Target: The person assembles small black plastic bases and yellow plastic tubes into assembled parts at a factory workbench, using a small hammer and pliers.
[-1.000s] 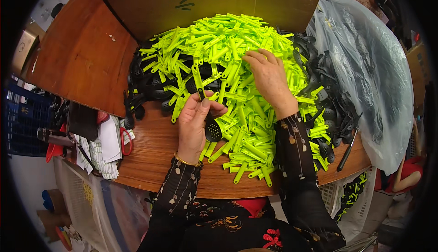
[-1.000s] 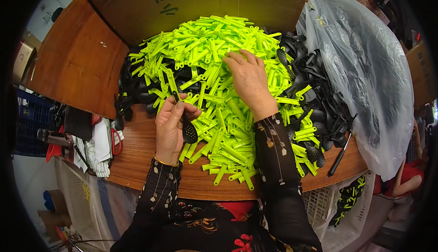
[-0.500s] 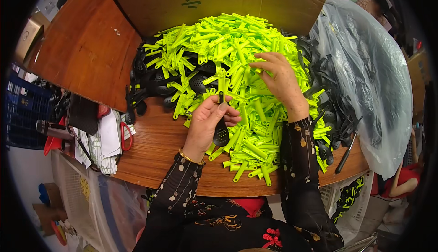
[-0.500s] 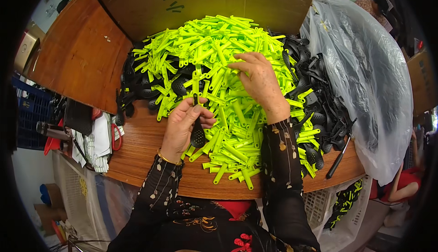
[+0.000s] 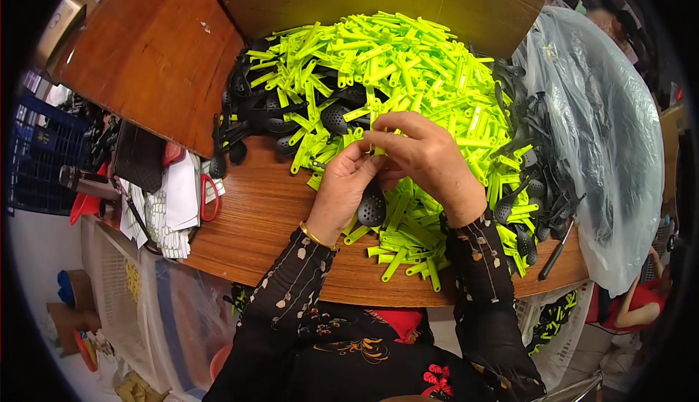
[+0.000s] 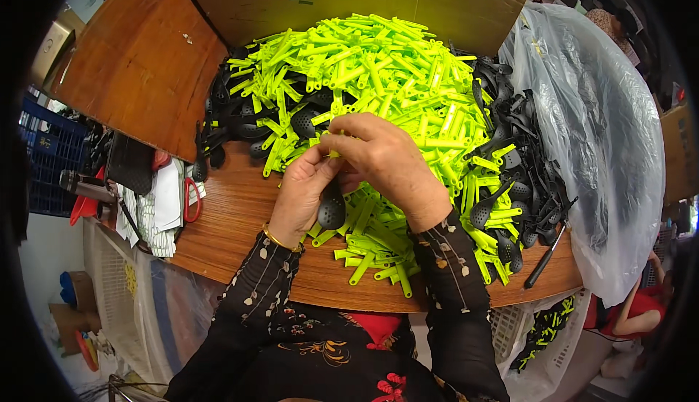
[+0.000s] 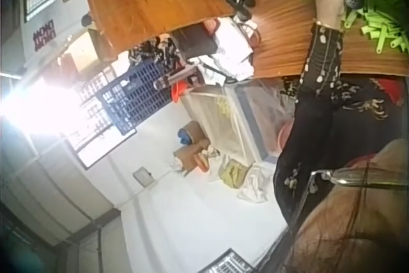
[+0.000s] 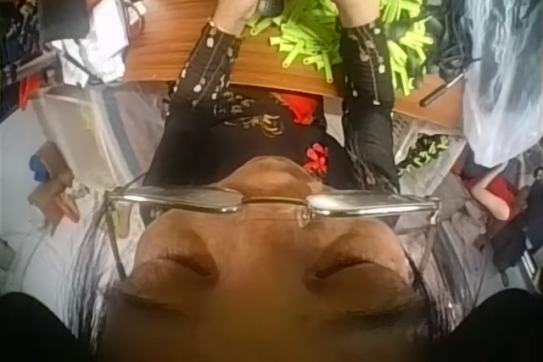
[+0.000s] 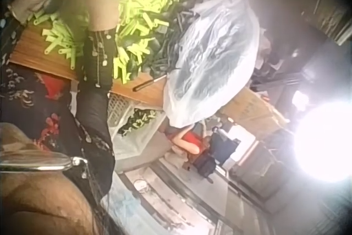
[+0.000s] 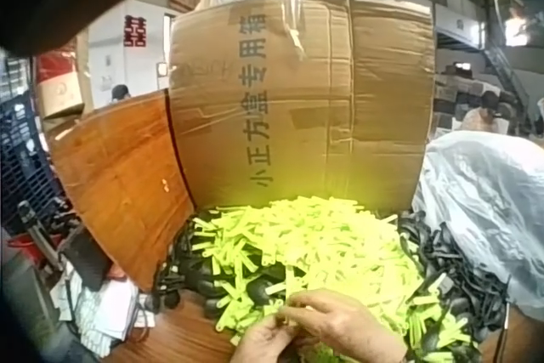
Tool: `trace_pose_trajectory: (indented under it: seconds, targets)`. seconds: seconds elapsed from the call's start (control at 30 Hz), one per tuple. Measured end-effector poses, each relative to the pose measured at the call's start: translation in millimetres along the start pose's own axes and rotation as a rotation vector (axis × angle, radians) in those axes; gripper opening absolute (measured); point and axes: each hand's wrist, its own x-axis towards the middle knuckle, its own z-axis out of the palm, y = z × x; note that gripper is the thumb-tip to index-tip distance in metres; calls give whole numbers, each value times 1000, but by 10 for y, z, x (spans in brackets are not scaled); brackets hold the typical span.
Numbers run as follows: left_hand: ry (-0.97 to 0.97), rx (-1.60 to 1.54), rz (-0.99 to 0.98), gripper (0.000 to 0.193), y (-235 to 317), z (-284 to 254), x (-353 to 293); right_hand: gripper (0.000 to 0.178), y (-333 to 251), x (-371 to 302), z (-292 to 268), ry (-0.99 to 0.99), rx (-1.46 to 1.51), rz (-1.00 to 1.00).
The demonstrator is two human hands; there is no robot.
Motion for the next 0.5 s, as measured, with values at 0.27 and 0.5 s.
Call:
trace_pose_trajectory:
  seconds: [0.27,0.5]
  targets:
    - [-23,160,139,28,40,-27,-17,57,-6,-32,-70,-209,444,209]
    - [3,169,43,27,72,-29,12,34,69,-13,-88,60,339,318]
